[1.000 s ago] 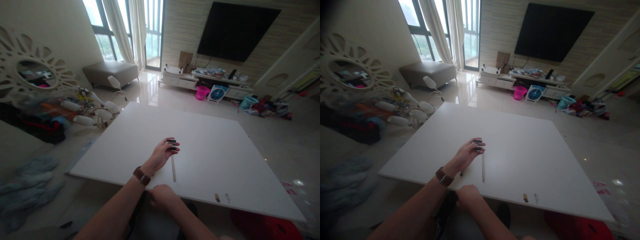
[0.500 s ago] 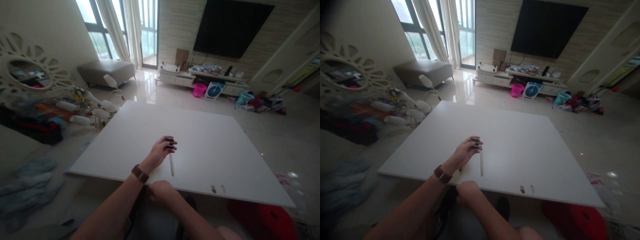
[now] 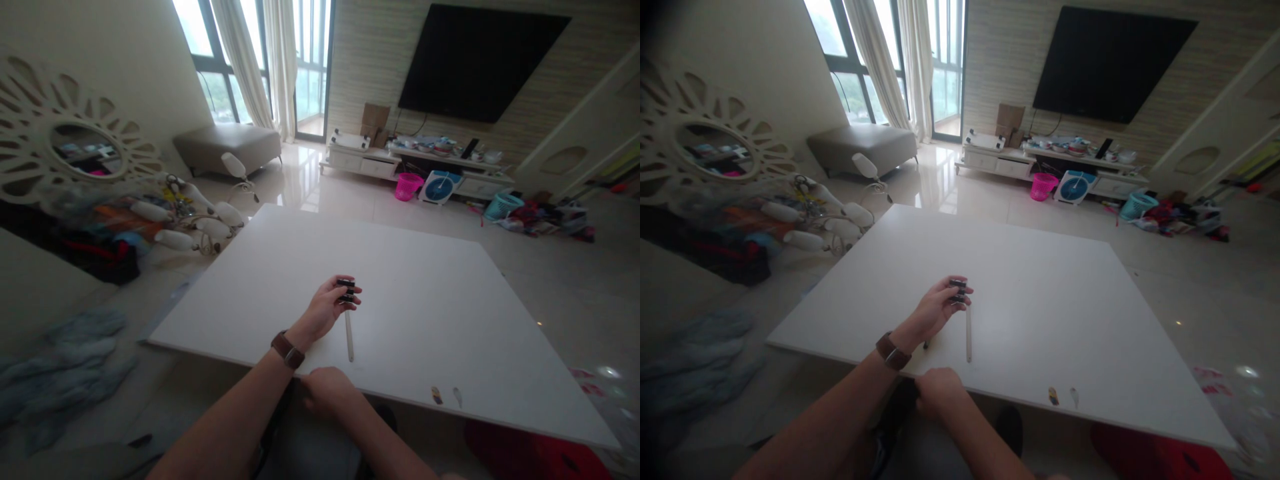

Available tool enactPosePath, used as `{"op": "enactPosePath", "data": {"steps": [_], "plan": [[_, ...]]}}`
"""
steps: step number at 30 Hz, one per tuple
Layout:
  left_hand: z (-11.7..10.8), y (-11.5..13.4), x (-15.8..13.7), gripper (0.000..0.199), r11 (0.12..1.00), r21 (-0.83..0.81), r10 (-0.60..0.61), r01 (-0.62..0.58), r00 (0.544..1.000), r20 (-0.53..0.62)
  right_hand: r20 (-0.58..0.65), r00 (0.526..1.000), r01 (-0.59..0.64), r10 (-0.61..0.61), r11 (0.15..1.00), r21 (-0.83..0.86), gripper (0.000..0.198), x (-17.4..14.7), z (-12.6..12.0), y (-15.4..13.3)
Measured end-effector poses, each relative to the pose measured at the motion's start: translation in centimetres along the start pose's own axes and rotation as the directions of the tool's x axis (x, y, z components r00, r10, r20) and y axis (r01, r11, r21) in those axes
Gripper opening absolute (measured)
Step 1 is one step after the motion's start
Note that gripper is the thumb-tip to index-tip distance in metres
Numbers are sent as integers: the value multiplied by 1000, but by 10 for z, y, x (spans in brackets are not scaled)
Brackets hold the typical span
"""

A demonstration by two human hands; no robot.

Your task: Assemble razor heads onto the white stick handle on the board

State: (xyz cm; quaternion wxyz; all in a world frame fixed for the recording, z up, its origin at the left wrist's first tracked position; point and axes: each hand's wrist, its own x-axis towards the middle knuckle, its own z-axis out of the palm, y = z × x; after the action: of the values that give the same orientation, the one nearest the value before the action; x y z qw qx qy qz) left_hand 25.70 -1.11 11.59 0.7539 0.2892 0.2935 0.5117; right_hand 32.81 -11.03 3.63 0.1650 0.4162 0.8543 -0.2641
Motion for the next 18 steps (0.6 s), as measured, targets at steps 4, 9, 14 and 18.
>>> {"op": "enactPosePath", "data": {"steps": [4, 9, 14, 18], "plan": [[-5, 4, -6, 24, 1000, 1, 7, -7, 1000, -20, 11, 1000, 0, 0, 1000, -6, 30, 1, 2, -6], [-16, 15, -13, 21, 999, 19, 31, -30, 996, -85, 63, 995, 66, -78, 981, 185, 26, -13, -33, 0], [-23, 27, -10, 18, 995, -20, 91, -96, 984, -154, -5, 972, 200, -235, 815, 544, 41, -77, -106, 35], [-24, 25, -3, 17, 996, -37, 79, -85, 986, -149, -99, 979, -136, 178, 932, 336, 56, -138, -102, 50]]}}
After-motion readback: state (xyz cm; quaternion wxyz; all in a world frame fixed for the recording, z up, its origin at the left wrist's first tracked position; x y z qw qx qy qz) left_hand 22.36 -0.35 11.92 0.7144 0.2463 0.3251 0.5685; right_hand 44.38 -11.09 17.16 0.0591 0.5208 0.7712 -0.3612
